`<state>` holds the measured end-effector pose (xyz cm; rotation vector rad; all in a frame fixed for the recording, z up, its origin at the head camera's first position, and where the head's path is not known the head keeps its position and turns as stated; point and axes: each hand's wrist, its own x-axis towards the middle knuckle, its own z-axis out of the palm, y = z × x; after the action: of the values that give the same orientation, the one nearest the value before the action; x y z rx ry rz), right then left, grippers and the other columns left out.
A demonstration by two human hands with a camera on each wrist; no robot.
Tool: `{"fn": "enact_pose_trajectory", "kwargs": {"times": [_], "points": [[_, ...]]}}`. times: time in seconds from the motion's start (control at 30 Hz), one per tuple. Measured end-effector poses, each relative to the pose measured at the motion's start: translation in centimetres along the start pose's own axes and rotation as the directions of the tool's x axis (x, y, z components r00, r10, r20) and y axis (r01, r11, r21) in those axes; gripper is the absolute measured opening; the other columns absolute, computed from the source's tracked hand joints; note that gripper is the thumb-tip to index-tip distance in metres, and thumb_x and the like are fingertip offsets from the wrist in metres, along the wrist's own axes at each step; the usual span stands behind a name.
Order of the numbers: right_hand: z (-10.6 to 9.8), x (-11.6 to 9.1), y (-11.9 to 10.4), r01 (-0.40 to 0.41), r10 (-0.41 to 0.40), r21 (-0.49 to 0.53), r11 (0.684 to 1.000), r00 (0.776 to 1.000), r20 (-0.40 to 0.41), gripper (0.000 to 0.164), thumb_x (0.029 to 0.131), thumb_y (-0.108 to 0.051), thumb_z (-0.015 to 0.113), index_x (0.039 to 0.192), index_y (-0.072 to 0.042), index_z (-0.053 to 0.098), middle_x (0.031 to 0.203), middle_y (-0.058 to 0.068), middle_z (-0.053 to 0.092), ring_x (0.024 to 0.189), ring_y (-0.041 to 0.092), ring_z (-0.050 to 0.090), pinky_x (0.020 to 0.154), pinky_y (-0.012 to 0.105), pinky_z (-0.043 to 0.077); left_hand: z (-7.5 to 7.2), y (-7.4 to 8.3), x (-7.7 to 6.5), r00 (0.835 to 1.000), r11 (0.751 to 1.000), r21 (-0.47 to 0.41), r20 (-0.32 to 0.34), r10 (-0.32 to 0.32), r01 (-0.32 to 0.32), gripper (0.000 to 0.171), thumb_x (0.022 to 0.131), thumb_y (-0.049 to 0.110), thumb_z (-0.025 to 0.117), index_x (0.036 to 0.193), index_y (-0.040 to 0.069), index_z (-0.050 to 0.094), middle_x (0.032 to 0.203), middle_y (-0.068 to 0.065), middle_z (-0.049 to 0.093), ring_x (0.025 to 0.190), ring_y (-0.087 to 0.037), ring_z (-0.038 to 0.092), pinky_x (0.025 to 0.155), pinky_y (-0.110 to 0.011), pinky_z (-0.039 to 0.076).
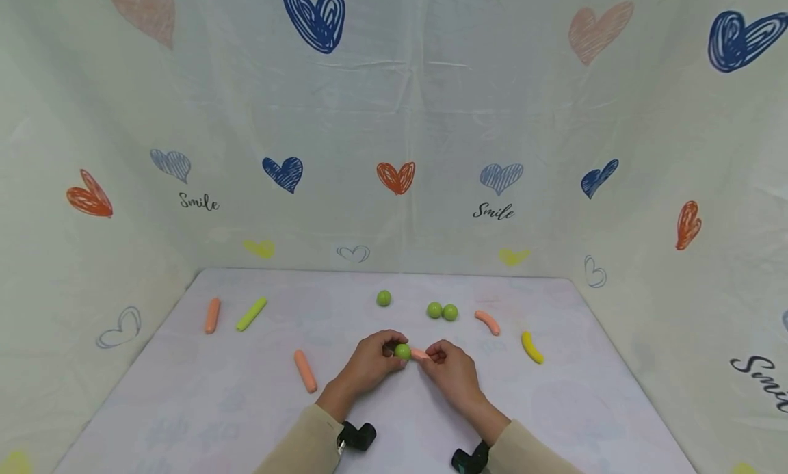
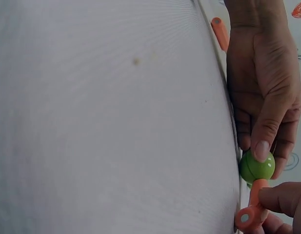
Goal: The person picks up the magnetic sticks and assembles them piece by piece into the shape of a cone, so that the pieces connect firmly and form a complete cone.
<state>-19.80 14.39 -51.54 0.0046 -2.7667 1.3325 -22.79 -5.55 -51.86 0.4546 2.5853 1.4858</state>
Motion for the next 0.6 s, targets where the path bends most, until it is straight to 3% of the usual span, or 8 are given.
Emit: {"fn": "enact_pose_trajectory", "kwargs": {"times": [0.3,0.6], "points": [[-0.2,-0.5,0.0,0.005,-0.001,-0.052,0.999,0.997,0.075,0.018,0.096,-0.028,0.074,0.095,-0.011,0.074,0.071,-0.007,0.066,0.067,0.01,0.057,0.059,0.027,0.044,0.1,-0.1,0.0,1.0,1.0,0.031,-0.021,0.0,0.001,0.031,0.092,0.01,0.081,0.123,0.014,0.076,0.118,-0.004,0.065,0.102,-0.015,0.061,0.085,-0.028,0.053],[-0.1,-1.4,-0.4,0.036,-0.025,-0.092,0.995,0.993,0.118,0.021,0.099,-0.034,0.07,0.088,-0.016,0.074,0.079,-0.008,0.069,0.071,0.01,0.057,0.064,0.029,0.045,0.1,-0.2,-0.2,1.0,1.0,0.017,-0.013,0.026,-0.026,0.03,0.095,0.007,0.076,0.124,0.016,0.075,0.116,-0.002,0.073,0.098,-0.013,0.064,0.083,-0.03,0.054]]}}
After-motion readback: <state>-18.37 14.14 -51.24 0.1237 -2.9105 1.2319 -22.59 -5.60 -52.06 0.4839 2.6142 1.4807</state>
